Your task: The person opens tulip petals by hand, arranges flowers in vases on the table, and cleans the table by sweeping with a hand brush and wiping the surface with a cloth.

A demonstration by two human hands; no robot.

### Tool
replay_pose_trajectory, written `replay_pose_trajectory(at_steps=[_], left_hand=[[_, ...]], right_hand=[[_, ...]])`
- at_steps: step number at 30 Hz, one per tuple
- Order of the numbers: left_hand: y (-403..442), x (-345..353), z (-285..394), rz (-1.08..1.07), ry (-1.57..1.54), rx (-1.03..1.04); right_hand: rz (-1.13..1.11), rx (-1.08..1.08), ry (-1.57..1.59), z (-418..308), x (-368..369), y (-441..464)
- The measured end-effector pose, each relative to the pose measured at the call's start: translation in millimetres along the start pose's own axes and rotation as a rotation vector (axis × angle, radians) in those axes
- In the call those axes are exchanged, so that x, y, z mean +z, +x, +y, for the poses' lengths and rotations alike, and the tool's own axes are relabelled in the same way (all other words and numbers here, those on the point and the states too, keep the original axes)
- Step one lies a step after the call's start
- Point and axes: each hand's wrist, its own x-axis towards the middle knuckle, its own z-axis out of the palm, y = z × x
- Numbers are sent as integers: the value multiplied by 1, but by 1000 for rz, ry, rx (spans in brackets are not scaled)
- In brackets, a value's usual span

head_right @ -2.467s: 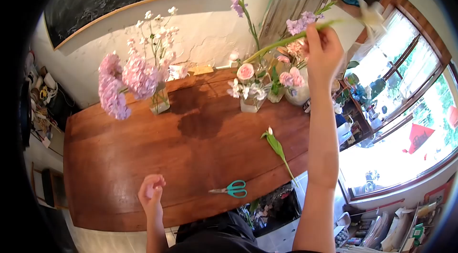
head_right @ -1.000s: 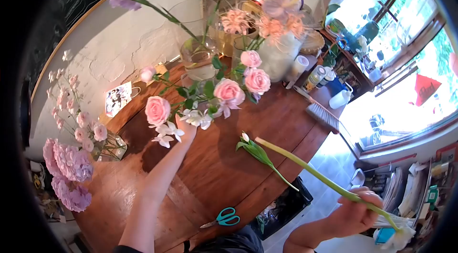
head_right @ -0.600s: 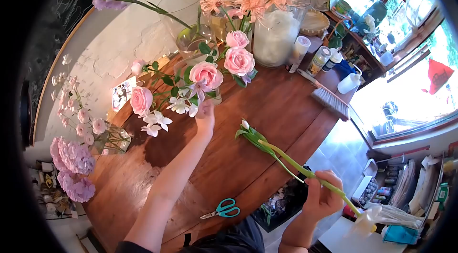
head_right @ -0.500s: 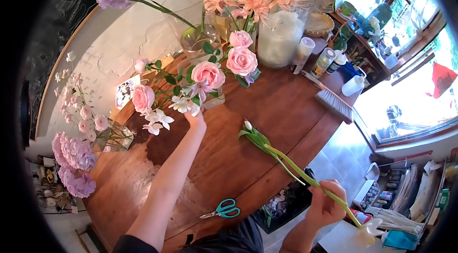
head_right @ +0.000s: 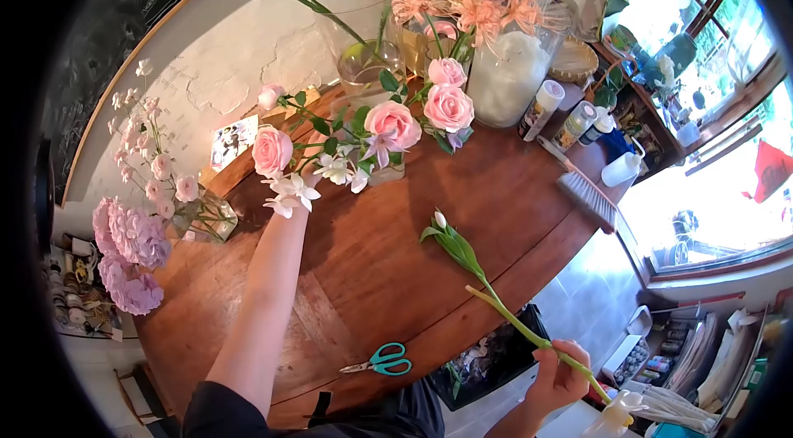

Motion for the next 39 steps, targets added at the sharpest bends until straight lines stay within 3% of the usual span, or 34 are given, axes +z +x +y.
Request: replay_pose_trajectory(at_steps=[10, 16, 21, 26, 28, 29, 30, 33, 34, 36, 39], left_hand=[[-2, -6, 19, -57, 48, -68], [-21, -1, 21, -22, -7, -80], [-68, 1, 22, 71, -86, -38], [-124, -7, 35, 282, 131, 173], [-135, -13, 40, 346, 492, 470], [-135, -20, 36, 392, 766, 738], [-144, -15, 54, 237, 735, 648], [-126, -16, 67, -52, 882, 925], [-119, -18, 80, -293, 884, 869], [-133, -16, 103, -566, 641, 568], [-137, 2, 125, -673, 513, 481]], right_hand=[[-21, 10, -21, -1, -10, -11], [19, 2, -9, -12, -5, -2], [-83, 28, 99, -11, 12, -1], [-150, 6, 138, -18, 34, -7], [-151, 10, 139, -19, 37, -7], [-150, 16, 139, -20, 38, -9], [-157, 13, 138, -20, 38, -9], [-161, 9, 132, -17, 38, -10], [-157, 10, 126, -17, 37, -10], [-145, 12, 123, -15, 35, -10], [-114, 18, 95, -10, 29, -12]])
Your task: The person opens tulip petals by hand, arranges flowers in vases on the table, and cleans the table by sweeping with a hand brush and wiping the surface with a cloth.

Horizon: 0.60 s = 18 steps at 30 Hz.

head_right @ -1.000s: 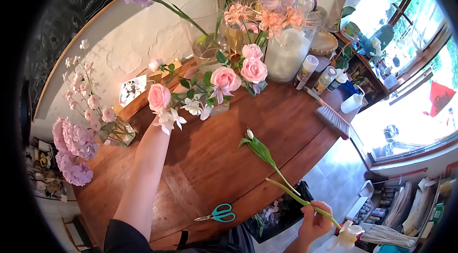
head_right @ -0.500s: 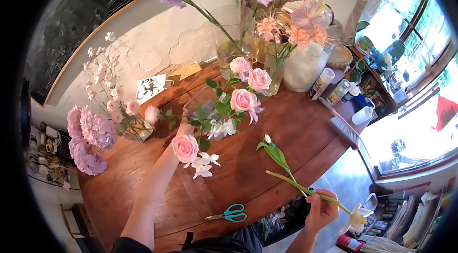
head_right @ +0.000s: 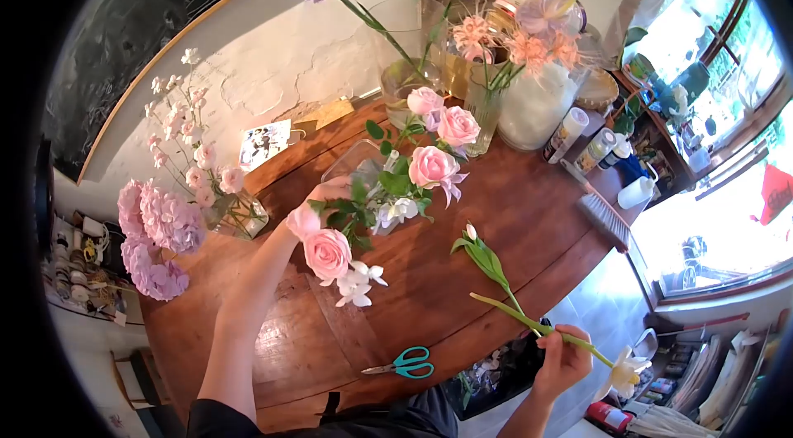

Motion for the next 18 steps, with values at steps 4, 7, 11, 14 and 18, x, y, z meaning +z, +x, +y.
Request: replay_pose_trajectory(at_steps=[4, 7, 11, 14, 18], left_hand=[[-2, -9, -22, -141, 87, 6], [-5, -5, -15, -53, 50, -35], [-10, -20, -33, 19, -588, -324], [6, -17, -17, 218, -246, -120], [38, -36, -3, 465, 548, 110]], right_hand=[[17, 8, -47, 4, 0, 3], [19, 7, -32, 8, 3, 3], [29, 11, 28, 8, 9, 6], [31, 18, 41, 8, 13, 7], [19, 8, 51, 10, 13, 10]])
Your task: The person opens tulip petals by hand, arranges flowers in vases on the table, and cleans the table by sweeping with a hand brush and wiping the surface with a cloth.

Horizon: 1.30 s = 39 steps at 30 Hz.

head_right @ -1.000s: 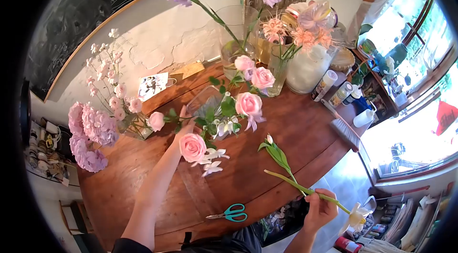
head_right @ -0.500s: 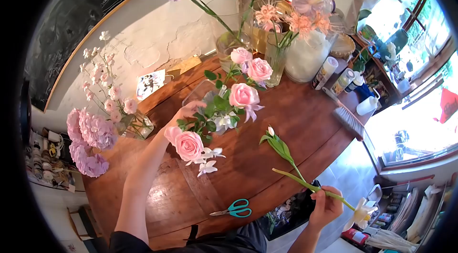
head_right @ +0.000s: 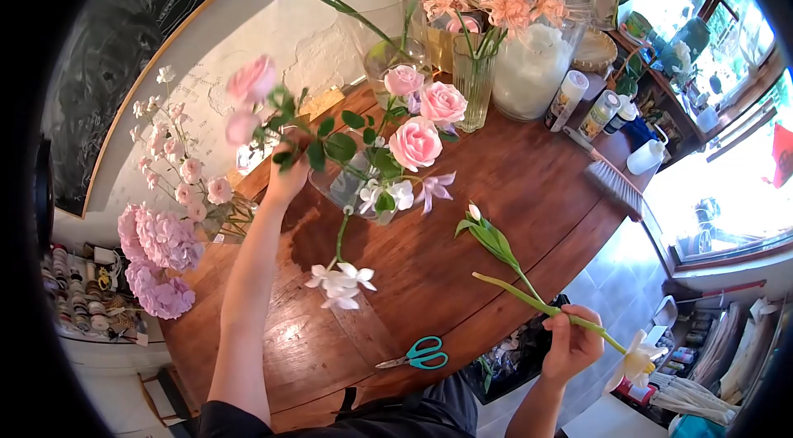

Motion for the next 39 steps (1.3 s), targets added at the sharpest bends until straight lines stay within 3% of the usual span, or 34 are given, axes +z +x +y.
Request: replay_pose_trajectory(at_steps=[1, 2, 7, 11, 12, 14, 20, 23, 26, 27, 30, 36, 39], left_hand=[[10, 2, 11, -47, -281, -309], [23, 3, 23, -79, -190, -82], [59, 17, 50, -84, -573, -240], [60, 35, 31, -266, -83, -181], [59, 40, 35, -312, -79, -256], [48, 51, 17, -299, -91, -121], [36, 68, 1, -387, -168, -383], [26, 51, 8, -427, -491, -520], [-7, 32, 15, -170, -75, -375], [-20, 22, 15, -255, -45, -383], [-55, 9, 26, -388, 79, 53], [-70, 36, 29, -238, 95, 228], [-65, 51, 44, -194, 79, 168]], right_hand=[[-4, 2, -7, 1, -1, 0], [-10, 3, -14, 3, -2, 1], [13, -11, -32, 5, -3, 2], [5, -2, -8, 7, -2, 3], [0, 1, 2, 7, -1, 3], [-7, -1, 12, 6, -1, 4], [-15, -20, 17, 4, 0, 5], [-35, -33, 32, 1, 2, 6], [-41, -44, 47, -2, 3, 7], [-42, -48, 50, -3, 3, 7], [-52, -56, 57, -7, 4, 7], [-104, -38, 70, -14, 16, 1], [-101, -69, 110, -17, 17, 0]])
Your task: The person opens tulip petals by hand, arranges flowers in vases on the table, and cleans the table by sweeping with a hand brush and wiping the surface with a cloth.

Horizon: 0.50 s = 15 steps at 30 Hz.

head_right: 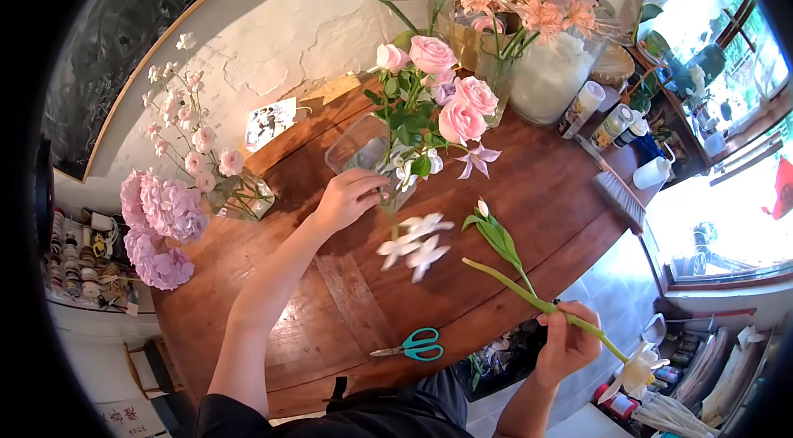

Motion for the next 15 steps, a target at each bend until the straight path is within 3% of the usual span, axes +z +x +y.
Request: replay_pose_trajectory(at_steps=[5, 10, 13, 15], left_hand=[[15, 6, 4, -49, -142, -175], [14, 5, -14, -12, -254, -165], [14, 13, -29, 20, -448, -505], [23, 15, -33, 14, -426, -474]], right_hand=[[27, -6, -29, 0, -9, -5], [53, -3, -75, 4, -17, -11], [52, -6, -53, 3, -16, -12], [41, -6, -54, 1, -15, -12]])
